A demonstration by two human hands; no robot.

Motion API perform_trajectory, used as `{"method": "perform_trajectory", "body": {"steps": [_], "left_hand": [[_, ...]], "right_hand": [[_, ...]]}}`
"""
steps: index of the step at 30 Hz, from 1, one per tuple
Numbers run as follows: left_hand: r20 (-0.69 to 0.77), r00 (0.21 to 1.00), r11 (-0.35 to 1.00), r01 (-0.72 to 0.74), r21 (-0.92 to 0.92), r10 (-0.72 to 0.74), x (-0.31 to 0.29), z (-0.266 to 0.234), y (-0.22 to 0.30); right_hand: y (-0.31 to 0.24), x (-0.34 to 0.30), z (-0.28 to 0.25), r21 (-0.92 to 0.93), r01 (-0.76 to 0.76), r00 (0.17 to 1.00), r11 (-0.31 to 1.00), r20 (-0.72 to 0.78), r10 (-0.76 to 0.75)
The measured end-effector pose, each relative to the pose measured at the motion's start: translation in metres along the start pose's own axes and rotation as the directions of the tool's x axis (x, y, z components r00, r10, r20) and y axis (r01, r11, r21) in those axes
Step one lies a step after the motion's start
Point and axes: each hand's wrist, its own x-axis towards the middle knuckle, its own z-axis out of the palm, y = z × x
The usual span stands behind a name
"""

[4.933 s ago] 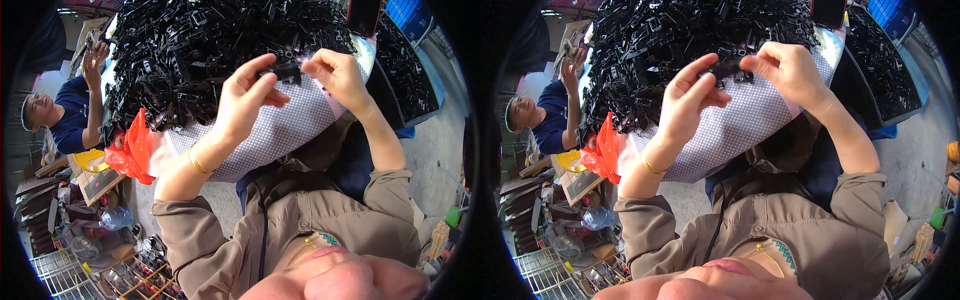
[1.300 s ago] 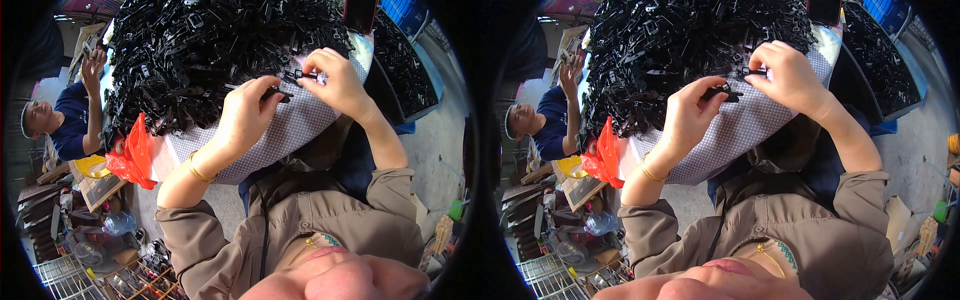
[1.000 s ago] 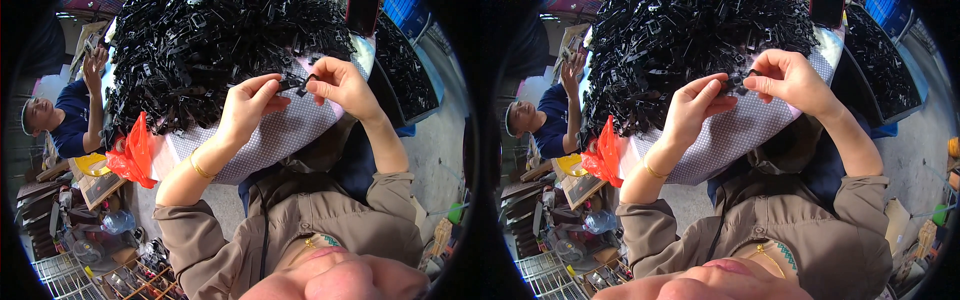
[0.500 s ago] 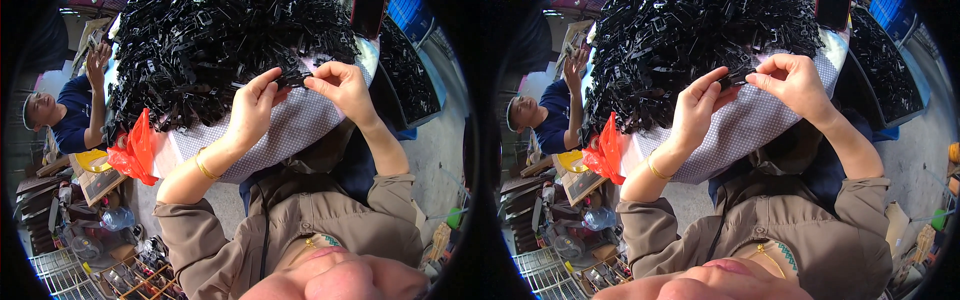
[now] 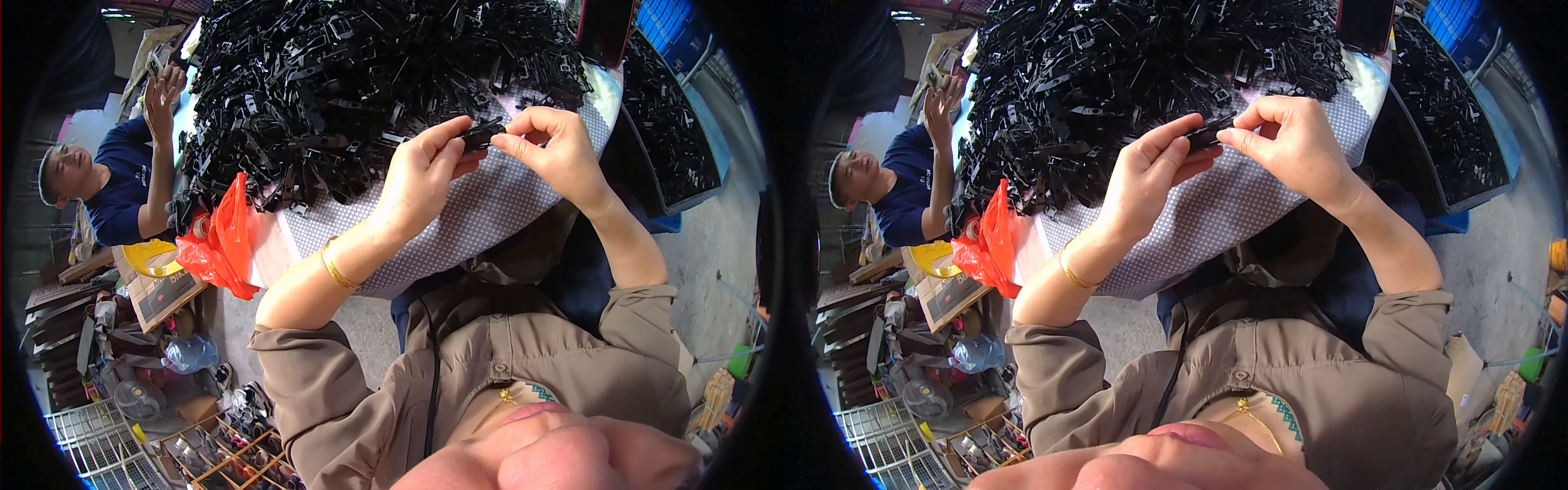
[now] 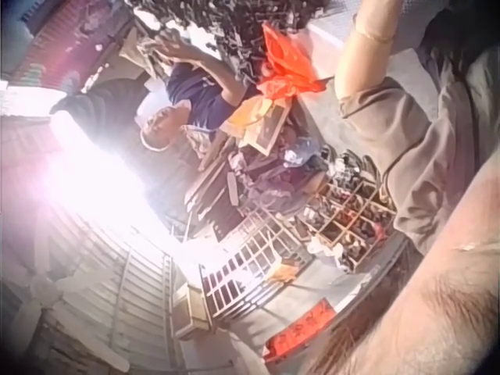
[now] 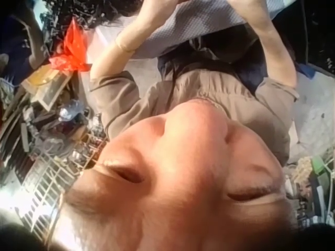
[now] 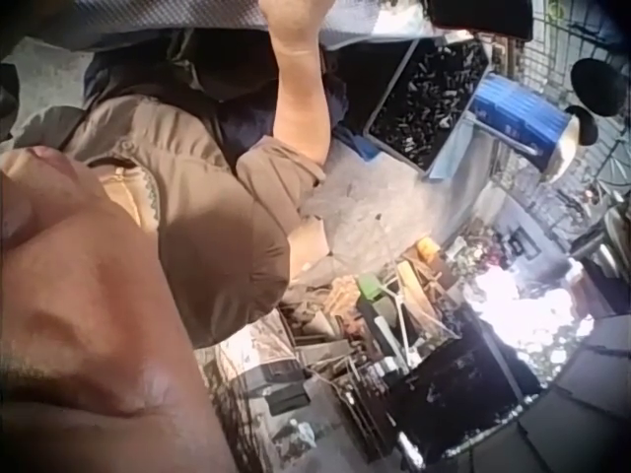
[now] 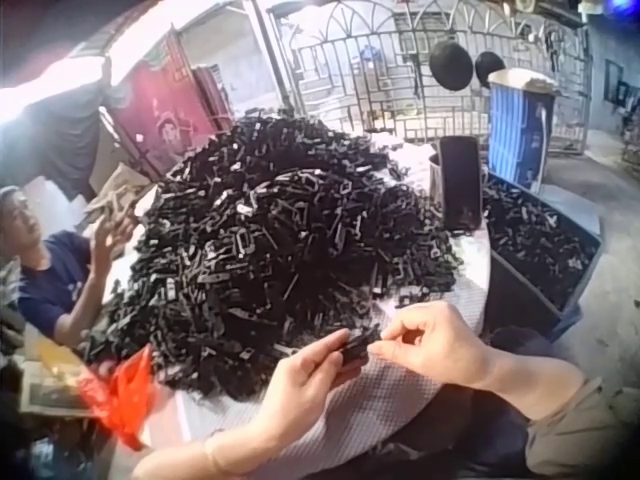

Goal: Inspecting and sorting small black plastic components on a production workbench.

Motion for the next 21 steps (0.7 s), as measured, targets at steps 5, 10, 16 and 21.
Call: {"method": "perform_trajectory", "body": {"steps": [5, 10, 16, 21], "left_hand": [[0.008, 0.992, 0.959, -0.125, 0.254, 0.127, -0.004, 0.002, 0.006], [0.057, 0.998, 0.995, -0.032, 0.090, 0.027, -0.006, -0.004, 0.012], [0.114, 0.983, 0.980, 0.160, -0.116, -0.147, -0.001, 0.001, 0.002], [0.146, 0.969, 0.966, 0.221, -0.138, -0.201, -0.002, 0.001, 0.006]], "right_hand": [[-0.002, -0.002, 0.003, -0.180, 0.110, 0.994, 0.978, -0.006, -0.113], [-0.001, 0.014, -0.014, -0.191, 0.148, 0.988, 0.970, 0.068, -0.137], [0.039, 0.062, -0.028, -0.817, 0.445, 0.776, 0.366, 0.149, -0.612], [0.038, 0.063, -0.023, -0.801, 0.498, 0.765, 0.332, 0.225, -0.603]]}}
